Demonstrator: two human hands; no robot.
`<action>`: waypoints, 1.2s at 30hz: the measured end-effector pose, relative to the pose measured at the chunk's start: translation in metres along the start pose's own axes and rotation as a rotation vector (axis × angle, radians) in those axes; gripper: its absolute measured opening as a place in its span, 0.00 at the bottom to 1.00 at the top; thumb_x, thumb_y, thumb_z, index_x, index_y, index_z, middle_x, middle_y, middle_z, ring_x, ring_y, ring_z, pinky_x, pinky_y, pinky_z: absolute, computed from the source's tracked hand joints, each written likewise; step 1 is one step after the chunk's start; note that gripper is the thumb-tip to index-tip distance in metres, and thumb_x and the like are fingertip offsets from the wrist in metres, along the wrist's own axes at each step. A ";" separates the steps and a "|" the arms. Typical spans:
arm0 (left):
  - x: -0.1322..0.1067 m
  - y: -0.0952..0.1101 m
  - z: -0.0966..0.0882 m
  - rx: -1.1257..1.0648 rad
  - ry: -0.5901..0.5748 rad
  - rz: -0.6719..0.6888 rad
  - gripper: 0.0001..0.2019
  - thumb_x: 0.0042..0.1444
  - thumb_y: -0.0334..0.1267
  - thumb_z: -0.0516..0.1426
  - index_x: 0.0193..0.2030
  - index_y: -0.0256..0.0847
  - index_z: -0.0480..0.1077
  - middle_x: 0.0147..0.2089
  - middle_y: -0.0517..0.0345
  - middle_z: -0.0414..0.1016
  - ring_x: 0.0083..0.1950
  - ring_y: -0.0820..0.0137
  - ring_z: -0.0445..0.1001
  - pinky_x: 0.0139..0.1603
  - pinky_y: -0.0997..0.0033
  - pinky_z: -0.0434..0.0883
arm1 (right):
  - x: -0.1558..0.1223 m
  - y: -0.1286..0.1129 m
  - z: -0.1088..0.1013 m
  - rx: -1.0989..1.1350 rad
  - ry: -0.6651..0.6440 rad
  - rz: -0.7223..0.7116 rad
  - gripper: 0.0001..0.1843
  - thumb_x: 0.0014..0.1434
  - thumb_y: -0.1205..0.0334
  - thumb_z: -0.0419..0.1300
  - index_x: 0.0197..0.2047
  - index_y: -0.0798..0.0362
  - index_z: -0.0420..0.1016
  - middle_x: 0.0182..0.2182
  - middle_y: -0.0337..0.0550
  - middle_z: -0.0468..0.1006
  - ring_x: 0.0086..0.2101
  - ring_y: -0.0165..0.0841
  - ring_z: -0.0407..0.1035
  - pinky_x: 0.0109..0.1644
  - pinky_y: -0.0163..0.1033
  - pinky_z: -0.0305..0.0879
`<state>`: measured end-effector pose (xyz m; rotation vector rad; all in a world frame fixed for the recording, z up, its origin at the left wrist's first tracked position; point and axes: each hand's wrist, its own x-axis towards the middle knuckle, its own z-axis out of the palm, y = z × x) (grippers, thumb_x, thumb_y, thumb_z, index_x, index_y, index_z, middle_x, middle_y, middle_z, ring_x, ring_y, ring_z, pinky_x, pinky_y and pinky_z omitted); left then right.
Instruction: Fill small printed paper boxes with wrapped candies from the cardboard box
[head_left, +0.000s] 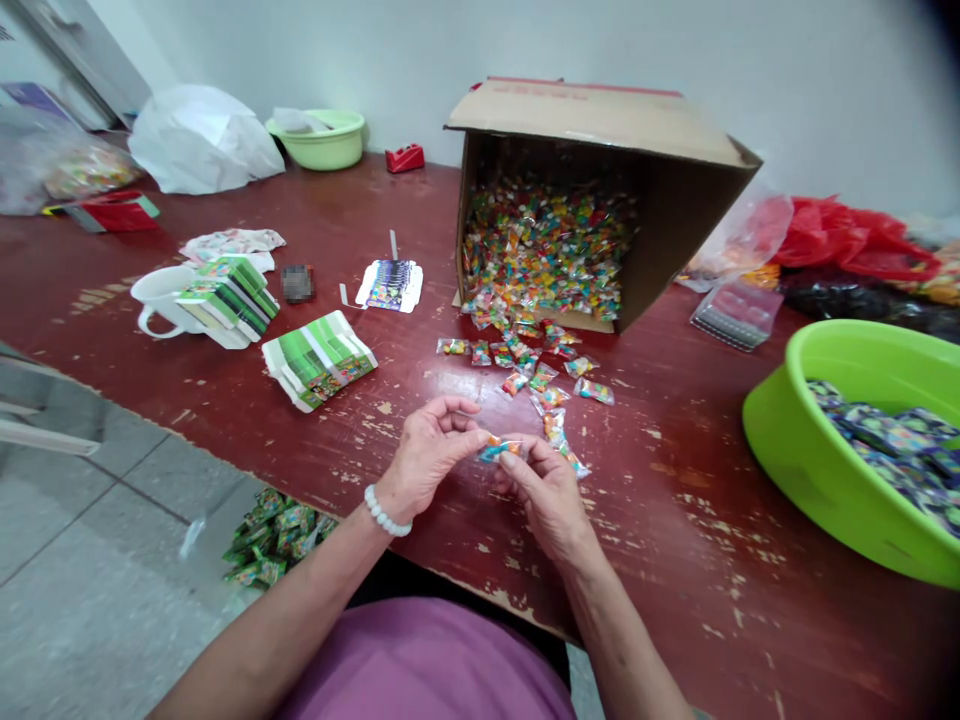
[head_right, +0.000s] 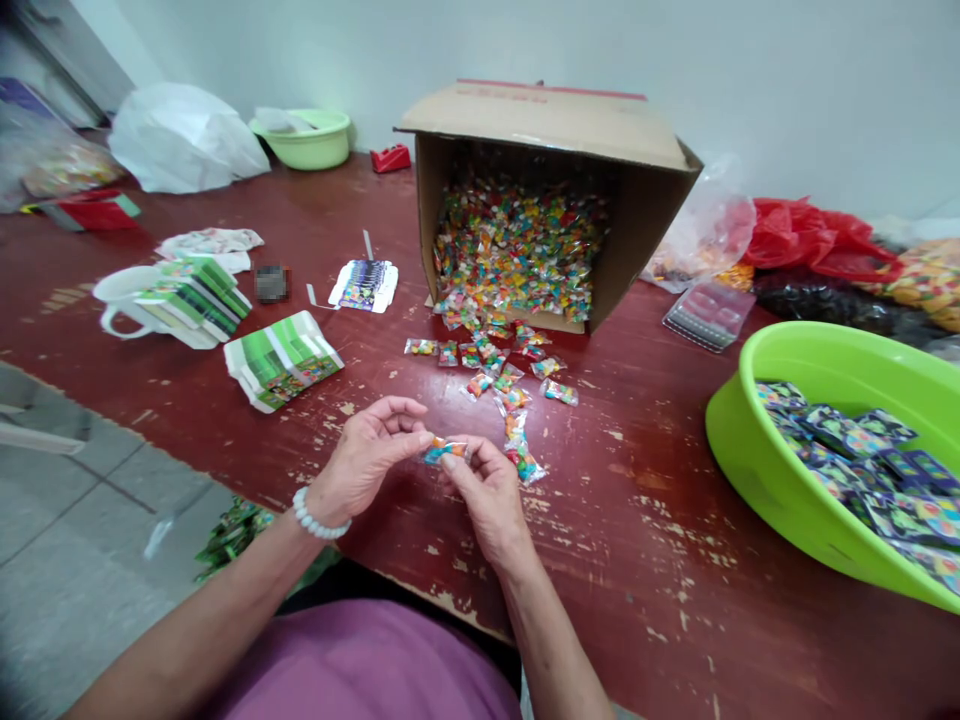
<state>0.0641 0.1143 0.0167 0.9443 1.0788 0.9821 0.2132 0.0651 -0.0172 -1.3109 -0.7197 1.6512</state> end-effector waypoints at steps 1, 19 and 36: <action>0.000 -0.001 0.001 0.002 0.001 0.001 0.21 0.44 0.34 0.68 0.44 0.32 0.68 0.32 0.60 0.71 0.33 0.77 0.69 0.37 0.77 0.68 | 0.000 0.001 0.001 0.000 0.001 0.006 0.40 0.42 0.39 0.65 0.51 0.57 0.62 0.38 0.39 0.70 0.29 0.10 0.63 0.33 0.19 0.66; 0.126 -0.036 -0.049 1.378 0.182 0.407 0.31 0.62 0.45 0.53 0.69 0.31 0.56 0.70 0.37 0.52 0.71 0.44 0.47 0.68 0.40 0.47 | 0.024 0.009 -0.048 -0.618 0.490 -0.464 0.28 0.56 0.49 0.56 0.56 0.55 0.69 0.48 0.43 0.70 0.40 0.09 0.66 0.45 0.15 0.63; 0.277 -0.015 0.019 1.274 0.186 0.467 0.31 0.61 0.43 0.53 0.69 0.35 0.57 0.70 0.36 0.51 0.69 0.47 0.52 0.66 0.46 0.53 | 0.043 0.025 -0.057 -0.942 0.642 -0.821 0.13 0.58 0.67 0.54 0.45 0.54 0.74 0.45 0.33 0.72 0.48 0.02 0.64 0.57 0.08 0.57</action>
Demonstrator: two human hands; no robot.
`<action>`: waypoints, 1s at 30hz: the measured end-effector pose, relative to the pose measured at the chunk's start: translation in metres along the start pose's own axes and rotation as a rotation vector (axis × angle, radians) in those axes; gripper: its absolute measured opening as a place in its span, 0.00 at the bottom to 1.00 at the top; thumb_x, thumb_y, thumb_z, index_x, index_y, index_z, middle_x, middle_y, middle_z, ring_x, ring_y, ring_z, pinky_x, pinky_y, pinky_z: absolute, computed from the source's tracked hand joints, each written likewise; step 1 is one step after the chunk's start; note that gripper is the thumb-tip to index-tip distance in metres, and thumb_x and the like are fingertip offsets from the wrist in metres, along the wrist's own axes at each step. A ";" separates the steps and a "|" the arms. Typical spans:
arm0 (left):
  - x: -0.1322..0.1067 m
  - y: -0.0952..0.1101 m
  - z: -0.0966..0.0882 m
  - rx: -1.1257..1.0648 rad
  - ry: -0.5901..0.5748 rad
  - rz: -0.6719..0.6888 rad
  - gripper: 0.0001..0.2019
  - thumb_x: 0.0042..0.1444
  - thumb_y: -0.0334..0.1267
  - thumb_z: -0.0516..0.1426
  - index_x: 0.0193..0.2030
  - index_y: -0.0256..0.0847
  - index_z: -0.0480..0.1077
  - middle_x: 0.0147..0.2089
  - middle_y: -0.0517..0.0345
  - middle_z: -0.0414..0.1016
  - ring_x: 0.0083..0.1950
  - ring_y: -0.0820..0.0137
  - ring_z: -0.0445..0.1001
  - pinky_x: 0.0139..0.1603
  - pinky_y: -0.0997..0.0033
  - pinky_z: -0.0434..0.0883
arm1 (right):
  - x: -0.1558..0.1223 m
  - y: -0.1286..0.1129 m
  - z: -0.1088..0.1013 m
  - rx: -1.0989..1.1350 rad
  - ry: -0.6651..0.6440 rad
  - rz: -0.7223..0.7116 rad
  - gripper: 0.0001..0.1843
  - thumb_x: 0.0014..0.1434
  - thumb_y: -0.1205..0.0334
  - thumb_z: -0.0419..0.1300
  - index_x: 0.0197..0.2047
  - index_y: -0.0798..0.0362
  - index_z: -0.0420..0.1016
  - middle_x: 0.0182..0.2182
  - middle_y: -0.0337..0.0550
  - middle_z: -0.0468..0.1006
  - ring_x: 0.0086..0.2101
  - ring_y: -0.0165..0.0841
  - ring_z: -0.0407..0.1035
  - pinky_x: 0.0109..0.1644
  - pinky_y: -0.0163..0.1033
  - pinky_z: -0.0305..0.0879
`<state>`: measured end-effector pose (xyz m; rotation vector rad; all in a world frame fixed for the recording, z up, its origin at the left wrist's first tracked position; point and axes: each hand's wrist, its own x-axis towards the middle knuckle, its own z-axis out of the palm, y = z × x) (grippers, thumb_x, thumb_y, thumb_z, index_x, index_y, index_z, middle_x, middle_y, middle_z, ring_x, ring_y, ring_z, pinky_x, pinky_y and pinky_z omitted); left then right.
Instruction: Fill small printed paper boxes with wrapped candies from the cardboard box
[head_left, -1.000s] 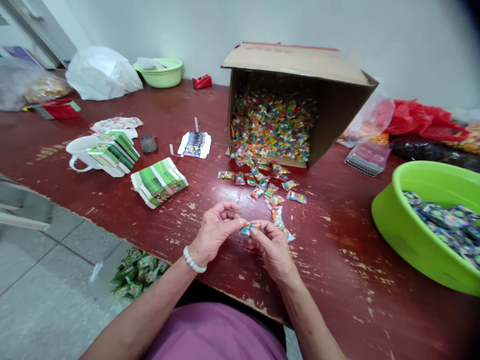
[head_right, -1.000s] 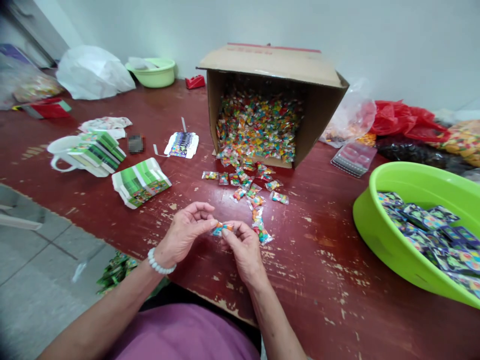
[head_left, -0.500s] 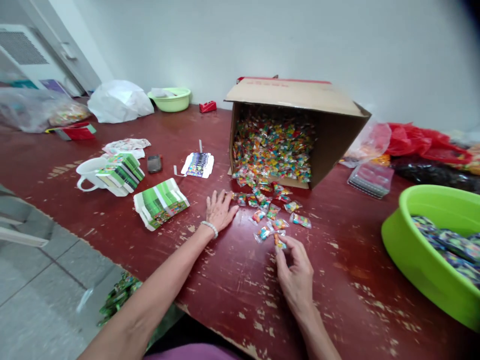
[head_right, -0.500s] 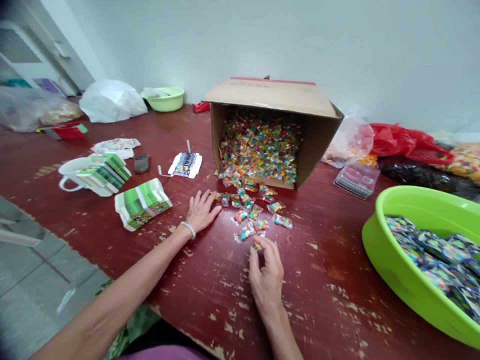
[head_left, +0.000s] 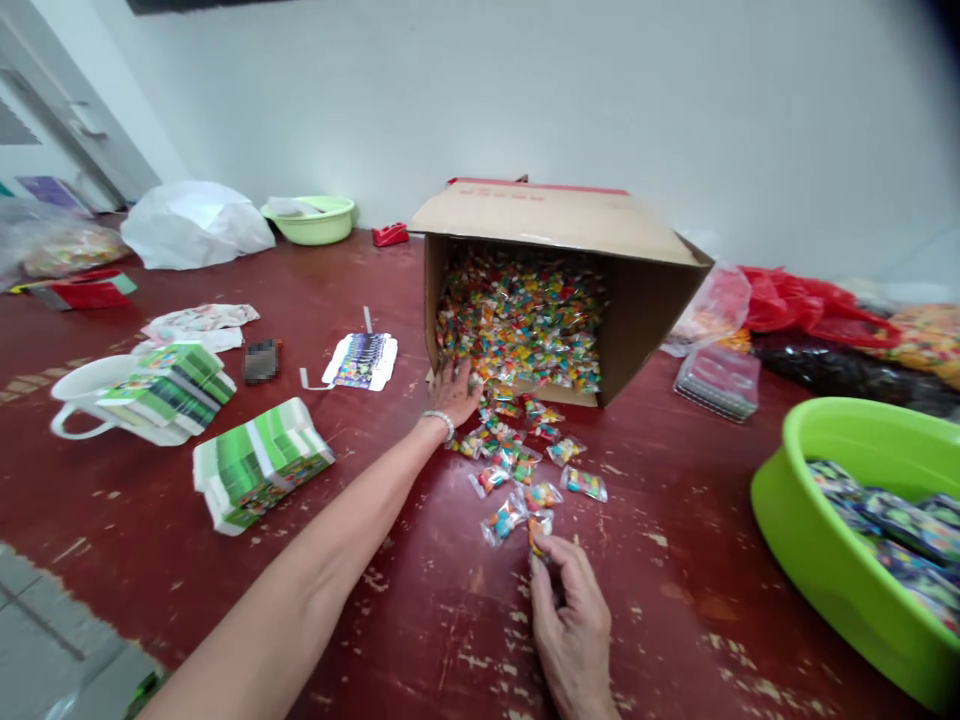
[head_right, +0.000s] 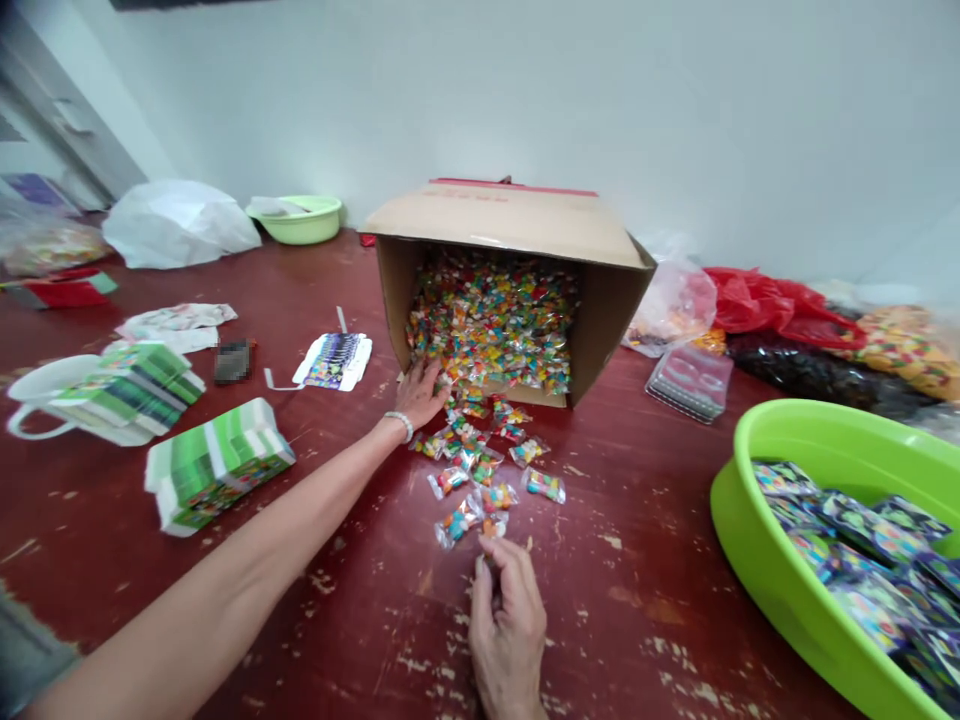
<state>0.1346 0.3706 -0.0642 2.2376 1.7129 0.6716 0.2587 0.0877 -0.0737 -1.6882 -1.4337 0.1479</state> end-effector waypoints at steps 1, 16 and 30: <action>0.002 0.002 0.003 -0.004 -0.001 0.011 0.29 0.60 0.43 0.54 0.68 0.38 0.59 0.69 0.38 0.53 0.69 0.48 0.52 0.66 0.46 0.53 | 0.001 -0.001 0.000 -0.005 0.005 -0.008 0.13 0.57 0.67 0.55 0.45 0.54 0.74 0.45 0.33 0.72 0.48 0.02 0.64 0.57 0.08 0.57; 0.012 0.026 -0.028 -0.026 -0.033 0.245 0.21 0.64 0.41 0.48 0.62 0.43 0.68 0.45 0.48 0.76 0.48 0.59 0.71 0.56 0.59 0.62 | 0.004 0.002 0.002 -0.029 -0.010 -0.078 0.14 0.55 0.70 0.55 0.44 0.53 0.75 0.44 0.37 0.72 0.47 0.05 0.66 0.53 0.08 0.61; 0.054 0.062 0.023 -0.156 -0.169 0.273 0.17 0.55 0.30 0.56 0.51 0.42 0.76 0.52 0.53 0.74 0.55 0.62 0.69 0.61 0.65 0.61 | 0.013 -0.010 -0.002 -0.004 -0.013 -0.045 0.14 0.55 0.74 0.54 0.44 0.53 0.73 0.42 0.33 0.71 0.46 0.01 0.64 0.55 0.05 0.58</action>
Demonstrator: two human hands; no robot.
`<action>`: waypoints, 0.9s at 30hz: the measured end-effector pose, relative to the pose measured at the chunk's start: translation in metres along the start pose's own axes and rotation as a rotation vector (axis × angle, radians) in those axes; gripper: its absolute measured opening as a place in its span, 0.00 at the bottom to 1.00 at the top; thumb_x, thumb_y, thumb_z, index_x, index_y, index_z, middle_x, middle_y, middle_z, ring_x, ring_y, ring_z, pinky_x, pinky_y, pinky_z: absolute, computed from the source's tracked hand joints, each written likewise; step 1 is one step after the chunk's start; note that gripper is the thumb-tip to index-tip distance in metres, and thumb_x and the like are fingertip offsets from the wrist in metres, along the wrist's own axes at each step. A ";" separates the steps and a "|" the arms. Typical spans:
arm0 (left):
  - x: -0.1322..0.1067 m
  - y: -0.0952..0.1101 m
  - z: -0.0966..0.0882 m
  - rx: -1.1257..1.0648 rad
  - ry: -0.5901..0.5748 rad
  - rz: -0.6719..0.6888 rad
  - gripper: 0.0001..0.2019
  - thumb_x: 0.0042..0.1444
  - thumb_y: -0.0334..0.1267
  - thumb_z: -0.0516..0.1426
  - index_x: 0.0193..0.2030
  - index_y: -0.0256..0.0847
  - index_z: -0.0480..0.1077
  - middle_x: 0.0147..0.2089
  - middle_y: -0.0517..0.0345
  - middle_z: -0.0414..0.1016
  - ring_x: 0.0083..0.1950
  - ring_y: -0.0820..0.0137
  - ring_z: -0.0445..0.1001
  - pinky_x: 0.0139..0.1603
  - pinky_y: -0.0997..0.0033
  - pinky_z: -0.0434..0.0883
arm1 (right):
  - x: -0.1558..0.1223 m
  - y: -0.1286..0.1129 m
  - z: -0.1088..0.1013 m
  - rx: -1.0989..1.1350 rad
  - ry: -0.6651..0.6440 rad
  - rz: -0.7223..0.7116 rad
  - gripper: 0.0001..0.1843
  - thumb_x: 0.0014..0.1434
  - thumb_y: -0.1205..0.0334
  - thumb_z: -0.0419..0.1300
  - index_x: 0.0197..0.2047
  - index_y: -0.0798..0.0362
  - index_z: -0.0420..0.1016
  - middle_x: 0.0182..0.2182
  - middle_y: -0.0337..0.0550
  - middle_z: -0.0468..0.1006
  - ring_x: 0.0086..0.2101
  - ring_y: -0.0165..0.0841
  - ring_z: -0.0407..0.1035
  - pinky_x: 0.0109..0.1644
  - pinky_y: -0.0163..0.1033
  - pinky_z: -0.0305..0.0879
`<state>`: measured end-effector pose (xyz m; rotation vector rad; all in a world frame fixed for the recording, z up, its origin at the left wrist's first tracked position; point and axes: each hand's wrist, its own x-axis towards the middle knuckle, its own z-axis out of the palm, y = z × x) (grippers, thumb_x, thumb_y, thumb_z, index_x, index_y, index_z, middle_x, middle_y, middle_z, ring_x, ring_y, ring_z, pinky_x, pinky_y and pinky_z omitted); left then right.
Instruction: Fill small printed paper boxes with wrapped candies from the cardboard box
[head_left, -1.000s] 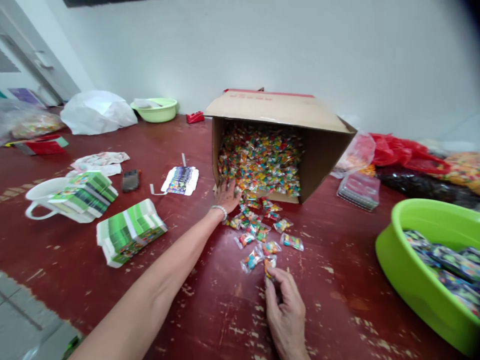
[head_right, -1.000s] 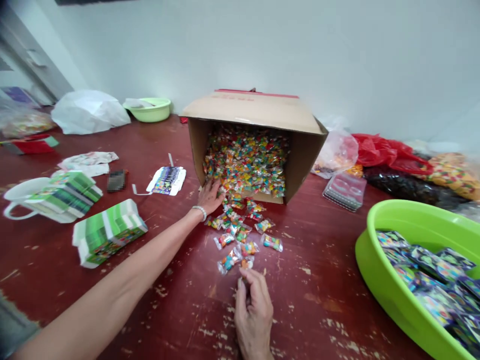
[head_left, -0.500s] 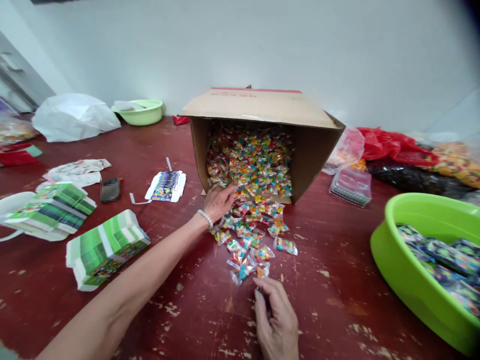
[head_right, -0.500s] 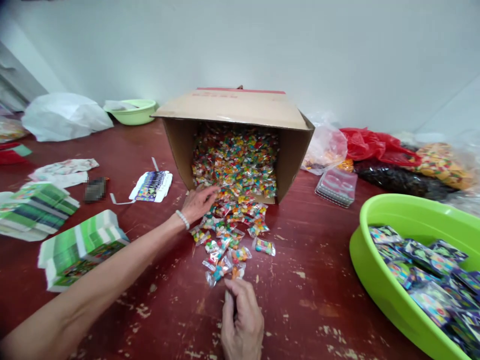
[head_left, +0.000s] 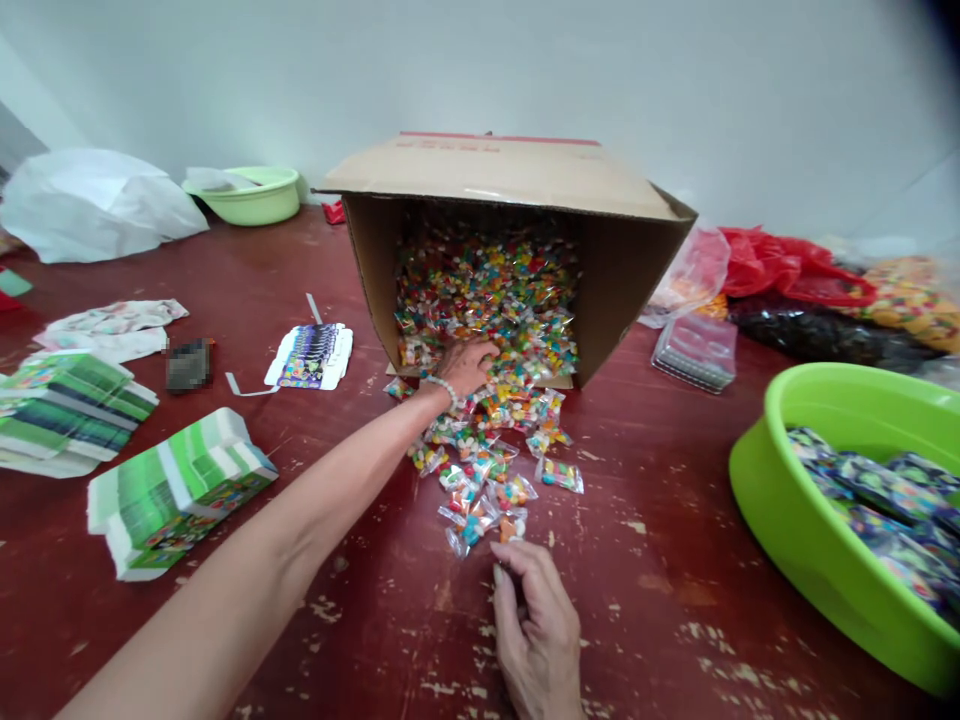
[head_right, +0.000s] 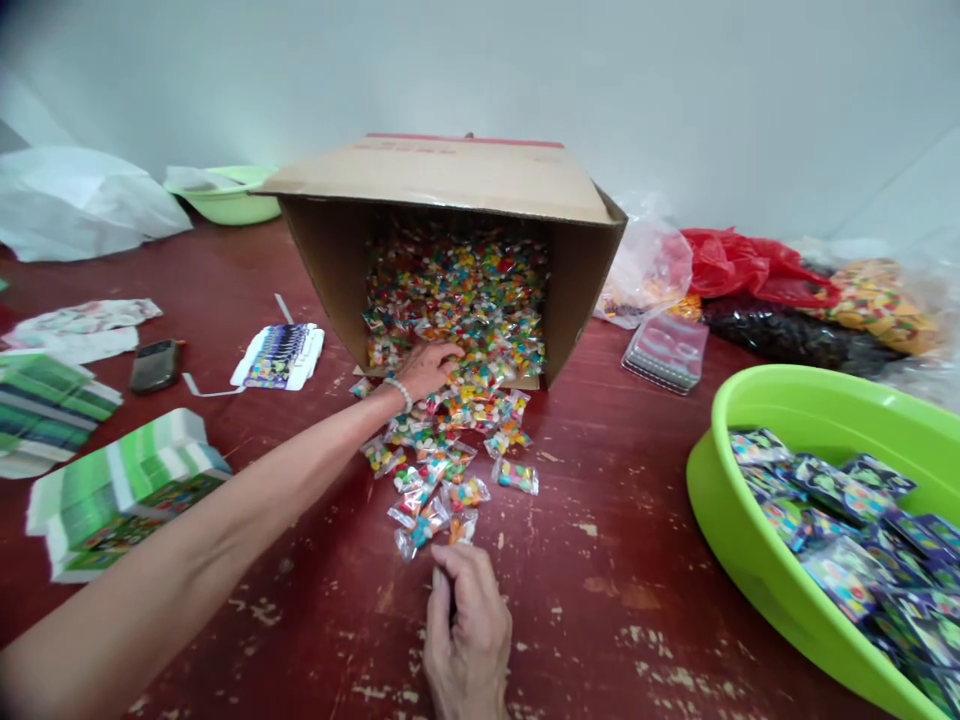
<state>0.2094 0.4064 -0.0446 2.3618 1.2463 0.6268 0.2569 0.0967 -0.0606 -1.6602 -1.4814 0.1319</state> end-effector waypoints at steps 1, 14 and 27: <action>-0.003 -0.003 -0.005 -0.036 0.023 -0.020 0.15 0.55 0.30 0.56 0.49 0.41 0.77 0.48 0.53 0.76 0.51 0.63 0.71 0.58 0.66 0.62 | 0.000 0.000 0.000 0.002 -0.004 0.007 0.14 0.55 0.74 0.54 0.43 0.52 0.73 0.41 0.33 0.71 0.46 0.01 0.64 0.54 0.05 0.58; -0.040 -0.007 -0.045 -0.795 0.051 -0.376 0.17 0.56 0.43 0.56 0.47 0.33 0.72 0.44 0.47 0.76 0.35 0.69 0.75 0.33 0.75 0.67 | 0.000 -0.001 0.000 0.079 0.023 0.010 0.16 0.55 0.77 0.52 0.43 0.54 0.73 0.41 0.32 0.71 0.46 0.00 0.63 0.54 0.05 0.56; -0.056 0.036 -0.049 -0.826 -0.207 -0.275 0.10 0.49 0.35 0.62 0.37 0.32 0.72 0.29 0.56 0.74 0.25 0.78 0.67 0.25 0.81 0.62 | -0.002 -0.003 0.003 0.153 0.068 0.037 0.17 0.54 0.78 0.50 0.42 0.53 0.73 0.39 0.33 0.71 0.44 0.01 0.63 0.53 0.06 0.57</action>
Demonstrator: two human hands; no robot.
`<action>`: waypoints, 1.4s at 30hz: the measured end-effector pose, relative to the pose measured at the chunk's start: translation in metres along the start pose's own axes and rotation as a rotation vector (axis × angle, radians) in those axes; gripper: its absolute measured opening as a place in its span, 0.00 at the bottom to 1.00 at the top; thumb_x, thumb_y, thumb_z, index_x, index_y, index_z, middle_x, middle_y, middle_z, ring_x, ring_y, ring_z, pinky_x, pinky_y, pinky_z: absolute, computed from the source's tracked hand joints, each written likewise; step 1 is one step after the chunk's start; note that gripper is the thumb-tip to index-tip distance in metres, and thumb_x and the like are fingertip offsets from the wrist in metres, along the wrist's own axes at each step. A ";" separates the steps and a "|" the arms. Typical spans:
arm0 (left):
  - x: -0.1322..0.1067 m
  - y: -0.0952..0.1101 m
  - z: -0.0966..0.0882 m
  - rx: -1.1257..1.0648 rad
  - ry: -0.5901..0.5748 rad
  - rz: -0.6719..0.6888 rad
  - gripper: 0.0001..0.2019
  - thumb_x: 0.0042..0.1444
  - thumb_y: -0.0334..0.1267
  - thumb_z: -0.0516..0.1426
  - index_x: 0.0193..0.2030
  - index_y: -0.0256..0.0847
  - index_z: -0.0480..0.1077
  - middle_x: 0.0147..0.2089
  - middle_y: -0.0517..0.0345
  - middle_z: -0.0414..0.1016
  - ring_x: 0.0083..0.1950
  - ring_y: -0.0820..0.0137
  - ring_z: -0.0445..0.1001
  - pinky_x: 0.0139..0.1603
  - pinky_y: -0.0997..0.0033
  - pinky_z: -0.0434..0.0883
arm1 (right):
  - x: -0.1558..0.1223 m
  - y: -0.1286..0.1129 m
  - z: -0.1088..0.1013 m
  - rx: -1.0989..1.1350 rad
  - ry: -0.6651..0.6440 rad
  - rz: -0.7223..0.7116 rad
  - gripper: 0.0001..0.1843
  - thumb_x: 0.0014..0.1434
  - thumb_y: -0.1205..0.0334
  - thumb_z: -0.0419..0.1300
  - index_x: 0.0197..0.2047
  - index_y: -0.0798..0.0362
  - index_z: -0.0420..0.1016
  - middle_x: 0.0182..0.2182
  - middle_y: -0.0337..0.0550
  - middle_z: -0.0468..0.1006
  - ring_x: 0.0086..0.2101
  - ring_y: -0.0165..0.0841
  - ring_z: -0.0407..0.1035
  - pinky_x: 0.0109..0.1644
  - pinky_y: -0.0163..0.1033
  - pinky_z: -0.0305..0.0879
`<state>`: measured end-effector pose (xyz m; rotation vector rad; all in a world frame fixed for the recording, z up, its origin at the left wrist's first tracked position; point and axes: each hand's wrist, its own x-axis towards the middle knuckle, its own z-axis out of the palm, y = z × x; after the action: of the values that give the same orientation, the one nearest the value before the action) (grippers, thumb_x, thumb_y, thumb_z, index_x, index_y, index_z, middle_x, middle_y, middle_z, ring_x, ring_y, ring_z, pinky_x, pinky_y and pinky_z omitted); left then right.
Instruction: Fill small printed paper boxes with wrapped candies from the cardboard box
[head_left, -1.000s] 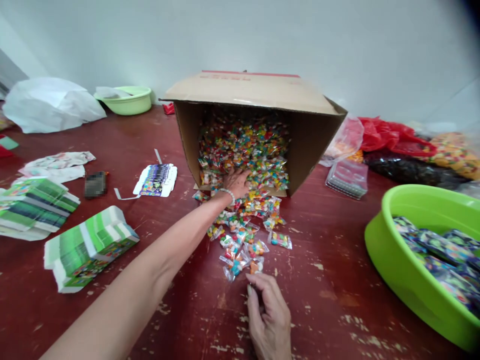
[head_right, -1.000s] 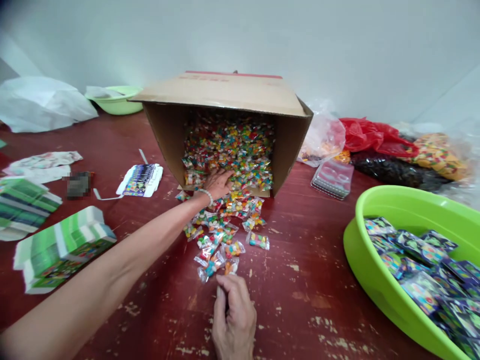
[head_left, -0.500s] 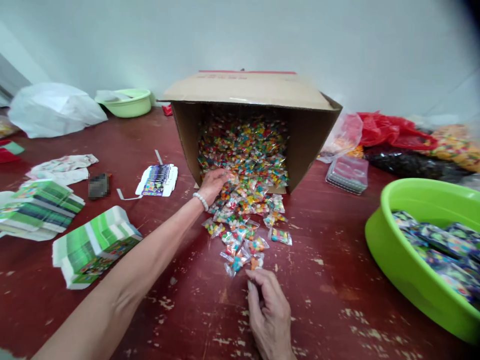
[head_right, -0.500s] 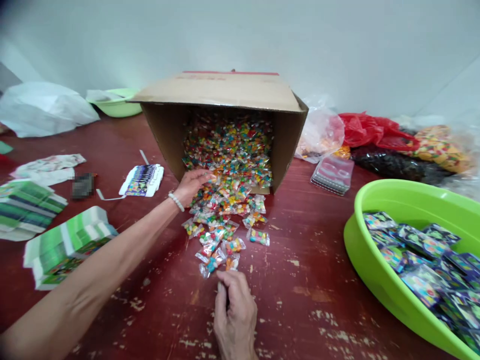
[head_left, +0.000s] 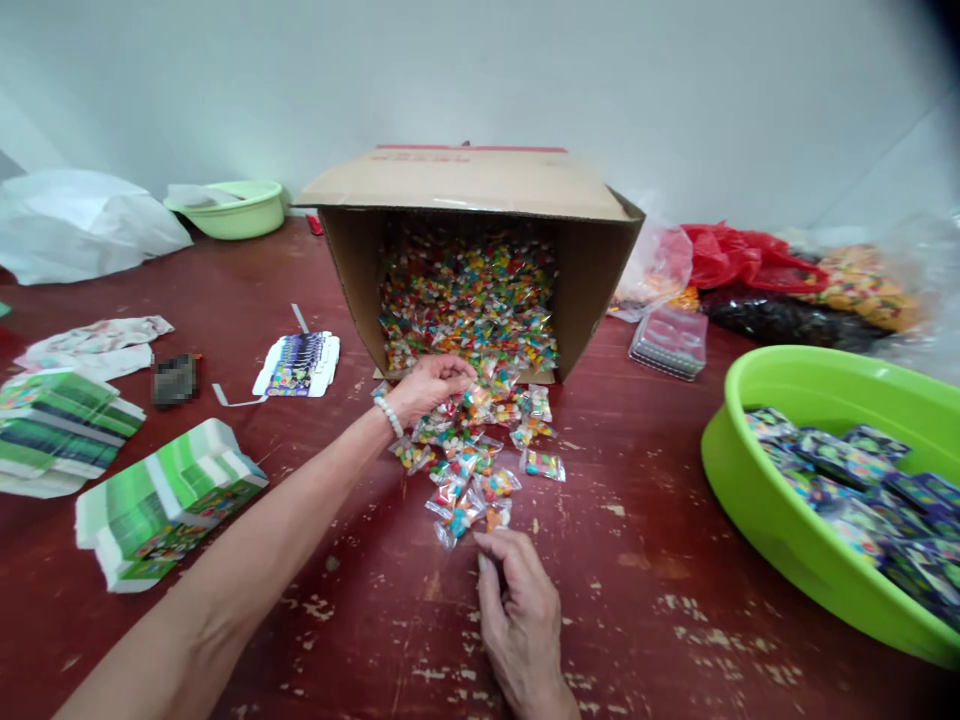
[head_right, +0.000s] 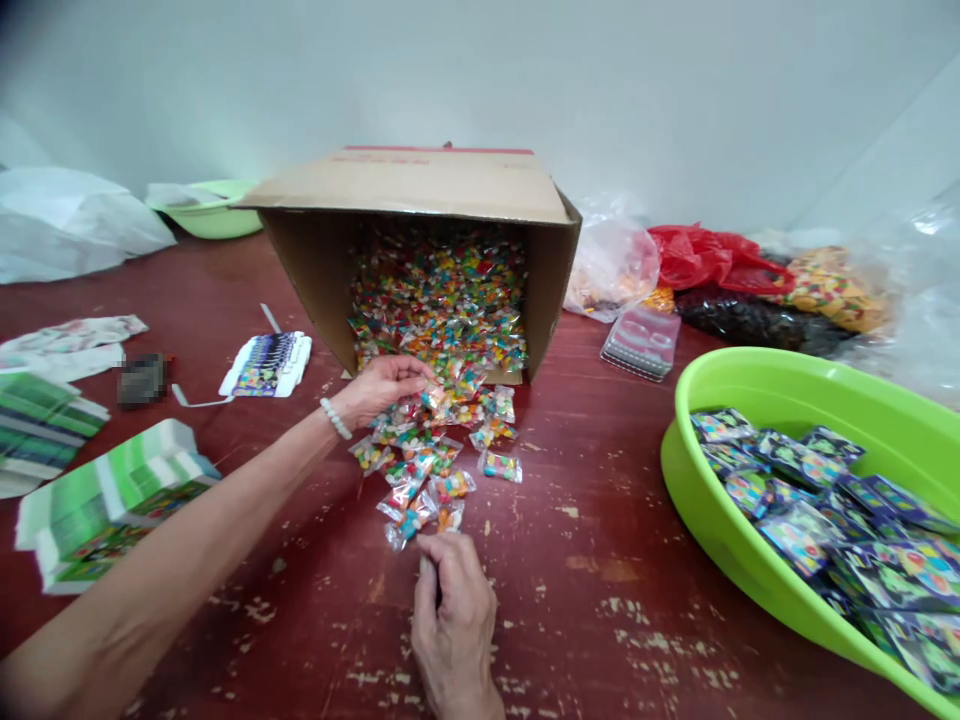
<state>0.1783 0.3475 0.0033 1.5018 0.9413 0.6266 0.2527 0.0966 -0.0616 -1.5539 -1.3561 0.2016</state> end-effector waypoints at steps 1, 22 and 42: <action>0.002 0.001 0.006 0.026 -0.014 -0.001 0.10 0.50 0.35 0.61 0.39 0.32 0.71 0.30 0.56 0.74 0.25 0.78 0.68 0.24 0.80 0.62 | 0.000 0.000 0.000 0.006 0.000 0.004 0.17 0.54 0.79 0.50 0.42 0.54 0.73 0.39 0.33 0.71 0.44 0.01 0.63 0.52 0.06 0.57; 0.042 -0.008 0.125 1.156 0.072 0.075 0.17 0.52 0.47 0.60 0.47 0.46 0.77 0.55 0.46 0.69 0.53 0.52 0.70 0.51 0.58 0.66 | -0.002 0.005 0.005 0.050 0.055 0.011 0.19 0.55 0.78 0.48 0.42 0.52 0.75 0.38 0.34 0.71 0.43 0.04 0.61 0.52 0.08 0.56; 0.089 -0.008 0.068 0.761 0.042 0.303 0.08 0.50 0.29 0.58 0.37 0.41 0.76 0.39 0.52 0.74 0.49 0.59 0.69 0.61 0.59 0.58 | -0.004 0.008 0.009 0.097 0.060 0.029 0.20 0.56 0.76 0.46 0.41 0.52 0.75 0.37 0.36 0.71 0.42 0.06 0.62 0.49 0.11 0.56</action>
<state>0.2797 0.3850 -0.0265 2.3472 1.0522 0.5357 0.2503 0.0999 -0.0740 -1.4882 -1.2591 0.2333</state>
